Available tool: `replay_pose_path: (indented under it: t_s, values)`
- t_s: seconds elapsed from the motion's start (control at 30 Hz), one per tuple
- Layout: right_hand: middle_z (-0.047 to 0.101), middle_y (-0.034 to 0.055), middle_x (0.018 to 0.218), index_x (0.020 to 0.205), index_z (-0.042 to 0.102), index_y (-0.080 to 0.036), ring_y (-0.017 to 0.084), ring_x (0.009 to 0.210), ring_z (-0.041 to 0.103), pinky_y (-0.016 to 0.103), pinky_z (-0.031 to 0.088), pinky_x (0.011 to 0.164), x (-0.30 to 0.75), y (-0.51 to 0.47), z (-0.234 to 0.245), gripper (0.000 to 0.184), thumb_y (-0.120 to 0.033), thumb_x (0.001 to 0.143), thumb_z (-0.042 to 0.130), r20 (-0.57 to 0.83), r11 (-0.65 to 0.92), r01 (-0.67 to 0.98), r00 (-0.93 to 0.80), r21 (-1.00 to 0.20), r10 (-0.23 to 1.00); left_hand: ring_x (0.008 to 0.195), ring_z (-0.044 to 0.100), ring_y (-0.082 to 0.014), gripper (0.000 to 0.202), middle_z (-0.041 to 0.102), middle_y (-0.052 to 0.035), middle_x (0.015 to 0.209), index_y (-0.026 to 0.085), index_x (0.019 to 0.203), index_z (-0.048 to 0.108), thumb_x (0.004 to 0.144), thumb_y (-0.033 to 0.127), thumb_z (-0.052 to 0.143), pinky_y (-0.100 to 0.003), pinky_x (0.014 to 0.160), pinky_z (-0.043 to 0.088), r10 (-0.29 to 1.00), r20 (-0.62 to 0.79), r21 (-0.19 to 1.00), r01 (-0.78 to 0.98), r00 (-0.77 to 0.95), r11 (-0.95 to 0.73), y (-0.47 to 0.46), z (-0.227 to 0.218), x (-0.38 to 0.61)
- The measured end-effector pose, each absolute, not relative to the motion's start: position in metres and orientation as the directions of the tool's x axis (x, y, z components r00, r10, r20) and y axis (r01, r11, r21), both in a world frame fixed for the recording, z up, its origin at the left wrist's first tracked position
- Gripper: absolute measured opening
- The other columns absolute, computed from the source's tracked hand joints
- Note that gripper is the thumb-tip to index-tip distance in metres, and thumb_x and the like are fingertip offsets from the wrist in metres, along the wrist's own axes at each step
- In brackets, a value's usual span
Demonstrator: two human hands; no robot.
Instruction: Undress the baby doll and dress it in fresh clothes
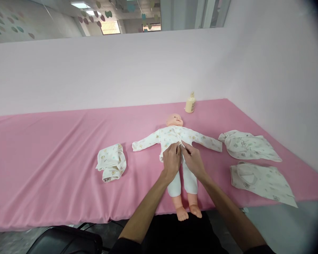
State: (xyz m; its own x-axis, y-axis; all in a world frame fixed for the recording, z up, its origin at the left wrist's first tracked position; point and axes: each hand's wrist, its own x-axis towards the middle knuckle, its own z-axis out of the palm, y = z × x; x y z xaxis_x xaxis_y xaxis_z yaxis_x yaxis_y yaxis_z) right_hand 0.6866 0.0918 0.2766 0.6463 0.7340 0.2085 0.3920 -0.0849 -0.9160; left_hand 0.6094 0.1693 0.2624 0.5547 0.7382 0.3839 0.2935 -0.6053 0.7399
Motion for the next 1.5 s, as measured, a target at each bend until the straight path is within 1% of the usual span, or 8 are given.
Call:
replay_pose_path:
  t_s: [0.2,0.33,0.47,0.67,0.8,0.97,1.2,1.5]
  values:
    - [0.06,0.0074,0.096,0.112,0.07,-0.023,0.02,0.089,0.056,0.034,0.046,0.084,0.685,0.092,0.274,0.041,-0.042,0.101,0.035,0.355,-0.066,0.566,0.599,-0.822,0.718,0.062,0.041,-0.0105,0.029,0.057,0.0008,0.068,0.017,0.068,0.046,0.096,0.025,0.044,-0.025,0.06,0.029,0.735,0.371,0.787,0.228,0.568,-0.573,0.172,0.263,0.607]
    - [0.062,0.0076,0.099,0.096,0.073,-0.02,0.02,0.094,0.059,0.034,0.046,0.089,0.69,0.098,0.276,0.035,-0.042,0.098,0.046,0.331,-0.018,0.447,0.688,-0.894,0.646,0.062,0.043,-0.0102,0.029,0.056,0.0016,0.067,0.017,0.069,0.052,0.095,0.026,0.044,-0.024,0.062,0.031,0.771,0.329,0.833,0.217,0.546,-0.509,0.173,0.265,0.609]
    - [0.065,0.0065,0.104,0.101,0.073,-0.02,0.019,0.094,0.061,0.032,0.048,0.087,0.695,0.104,0.271,0.03,-0.043,0.092,0.057,0.279,0.055,0.324,0.703,-0.945,0.654,0.063,0.043,-0.0099,0.026,0.057,0.0016,0.067,0.017,0.069,0.057,0.091,0.026,0.047,-0.024,0.061,0.032,0.791,0.255,0.883,0.2,0.556,-0.425,0.176,0.266,0.608]
    - [0.066,0.0047,0.099,0.102,0.073,-0.022,0.018,0.088,0.061,0.033,0.048,0.082,0.701,0.108,0.259,0.032,-0.048,0.09,0.058,0.295,0.063,0.348,0.672,-0.935,0.679,0.054,0.04,-0.0075,0.023,0.05,0.0043,0.06,0.016,0.093,0.069,0.085,0.033,0.056,-0.021,0.054,0.031,0.698,0.06,0.992,0.038,0.713,-0.124,0.192,0.273,0.597]
    - [0.064,0.0042,0.095,0.105,0.072,-0.022,0.018,0.084,0.059,0.031,0.048,0.076,0.704,0.11,0.256,0.029,-0.044,0.093,0.057,0.374,0.084,0.451,0.607,-0.889,0.701,0.047,0.039,-0.0065,0.021,0.048,0.0048,0.054,0.014,0.087,0.068,0.081,0.03,0.055,-0.02,0.049,0.029,0.632,-0.069,0.997,0.04,0.772,0.06,0.205,0.282,0.594]
    - [0.062,0.0051,0.095,0.109,0.071,-0.022,0.017,0.081,0.058,0.032,0.047,0.075,0.707,0.111,0.255,0.026,-0.036,0.096,0.055,0.475,0.107,0.599,0.498,-0.793,0.726,0.044,0.035,-0.0054,0.024,0.044,0.0059,0.051,0.015,0.073,0.061,0.083,0.037,0.058,-0.02,0.045,0.026,0.661,-0.063,0.998,0.051,0.748,0.038,0.21,0.282,0.596]
    - [0.064,0.0061,0.094,0.115,0.071,-0.022,0.02,0.089,0.06,0.035,0.049,0.081,0.711,0.109,0.252,0.026,-0.032,0.098,0.053,0.54,0.128,0.695,0.416,-0.708,0.731,0.044,0.035,-0.0051,0.036,0.043,0.0065,0.05,0.016,0.071,0.053,0.088,0.048,0.056,-0.018,0.045,0.028,0.626,-0.012,0.999,0.031,0.78,-0.02,0.212,0.273,0.597]
    - [0.06,0.0073,0.096,0.137,0.058,-0.025,0.02,0.087,0.057,0.037,0.051,0.081,0.707,0.102,0.246,0.039,-0.027,0.103,0.039,0.567,0.123,0.778,0.33,-0.616,0.755,0.046,0.035,-0.0067,0.031,0.044,0.006,0.053,0.018,0.072,0.048,0.092,0.041,0.049,-0.02,0.046,0.029,0.621,0.026,0.992,0.059,0.783,-0.116,0.209,0.274,0.598]
